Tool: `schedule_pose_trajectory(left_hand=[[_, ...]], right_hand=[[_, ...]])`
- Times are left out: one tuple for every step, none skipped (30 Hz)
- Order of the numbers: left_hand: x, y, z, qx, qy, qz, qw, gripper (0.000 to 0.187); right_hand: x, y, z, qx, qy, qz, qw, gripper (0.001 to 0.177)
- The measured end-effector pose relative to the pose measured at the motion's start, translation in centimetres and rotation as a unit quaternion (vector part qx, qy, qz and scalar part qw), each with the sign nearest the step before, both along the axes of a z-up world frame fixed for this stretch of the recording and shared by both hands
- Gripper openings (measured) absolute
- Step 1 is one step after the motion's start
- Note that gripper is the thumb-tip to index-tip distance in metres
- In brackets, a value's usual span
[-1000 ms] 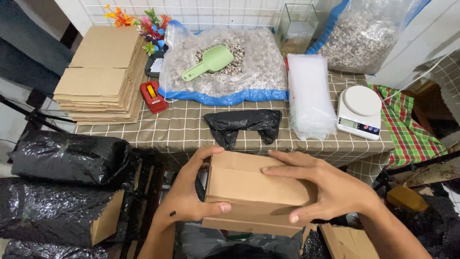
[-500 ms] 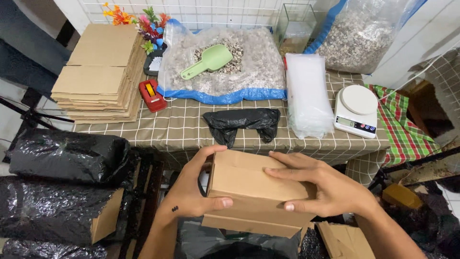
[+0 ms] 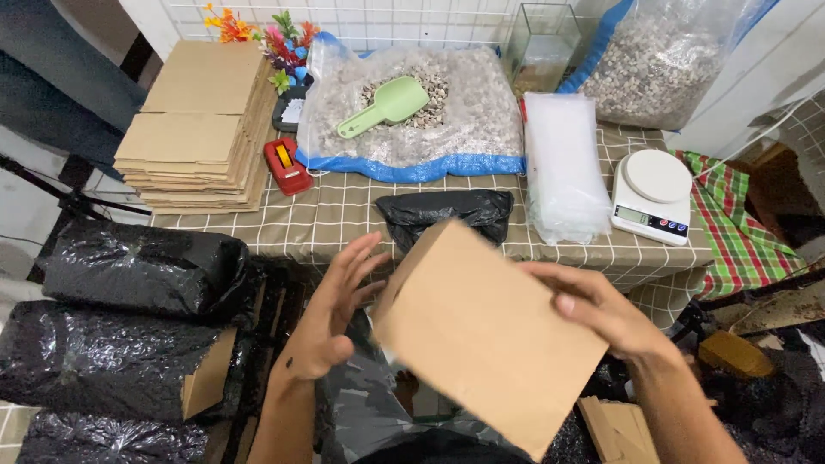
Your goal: Assembling a cardboard box, placing it inside a black shipping bag, and filling it with aquarium gravel using a scoop.
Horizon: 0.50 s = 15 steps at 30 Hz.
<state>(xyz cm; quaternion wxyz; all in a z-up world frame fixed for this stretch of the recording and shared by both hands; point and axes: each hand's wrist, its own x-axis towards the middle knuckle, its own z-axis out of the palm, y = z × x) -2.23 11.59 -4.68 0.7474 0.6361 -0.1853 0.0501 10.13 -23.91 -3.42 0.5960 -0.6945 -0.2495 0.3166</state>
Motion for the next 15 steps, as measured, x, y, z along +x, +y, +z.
schedule_pose_trajectory(left_hand=[[0.1, 0.0, -0.9, 0.0, 0.0, 0.0, 1.0, 0.127], [0.3, 0.1, -1.7, -0.037, 0.007, 0.009, 0.999, 0.128], [0.5, 0.2, -2.6, -0.074, 0.015, 0.017, 0.997, 0.128], [0.7, 0.0, -3.1, -0.074, 0.016, 0.016, 0.997, 0.128], [0.9, -0.2, -3.6, -0.089, 0.035, 0.03, 0.995, 0.134], [1.0, -0.3, -4.2, -0.105, 0.055, 0.046, 0.992, 0.139], [1.1, -1.0, -4.2, -0.104, 0.057, 0.047, 0.992, 0.139], [1.1, -1.6, -4.1, -0.062, 0.064, 0.049, 0.995, 0.148], [1.0, -2.3, -4.0, -0.02, 0.071, 0.05, 0.996, 0.158], [0.6, -3.7, -3.3, -0.019, 0.071, 0.05, 0.996, 0.158], [0.2, -5.1, -2.6, 0.014, 0.079, 0.046, 0.996, 0.152], [-0.2, -6.6, -1.8, 0.046, 0.084, 0.042, 0.994, 0.147], [-0.2, -7.3, -1.4, 0.047, 0.083, 0.042, 0.995, 0.147], [-0.3, -8.1, -1.0, 0.063, 0.078, 0.038, 0.994, 0.147], [-0.3, -9.0, -0.6, 0.079, 0.072, 0.034, 0.994, 0.146]], right_hand=[[0.4, -1.1, -4.0, 0.0, 0.0, 0.0, 1.0, 0.081], [0.8, -2.1, -8.0, 0.063, 0.132, -0.15, 0.978, 0.074], [1.2, -3.1, -12.0, 0.124, 0.261, -0.292, 0.912, 0.07], [2.8, -4.6, -15.5, 0.125, 0.262, -0.293, 0.911, 0.07], [4.4, -6.1, -19.1, 0.096, 0.119, -0.323, 0.934, 0.057], [5.9, -7.6, -22.7, 0.063, -0.026, -0.345, 0.936, 0.049], [5.0, -6.1, -20.3, 0.063, -0.024, -0.345, 0.936, 0.049], [4.1, -4.7, -18.0, 0.144, 0.058, -0.345, 0.926, 0.05], [3.2, -3.2, -15.6, 0.223, 0.138, -0.342, 0.903, 0.05], [2.1, 0.7, -12.7, 0.224, 0.139, -0.342, 0.902, 0.05], [1.1, 4.5, -9.7, 0.338, 0.253, -0.328, 0.845, 0.052], [0.2, 8.3, -6.6, 0.442, 0.359, -0.304, 0.764, 0.053], [0.2, 8.6, -6.9, 0.443, 0.358, -0.304, 0.764, 0.053], [0.1, 8.7, -7.2, 0.459, 0.355, -0.293, 0.76, 0.056], [0.1, 8.8, -7.6, 0.475, 0.352, -0.282, 0.756, 0.059]])
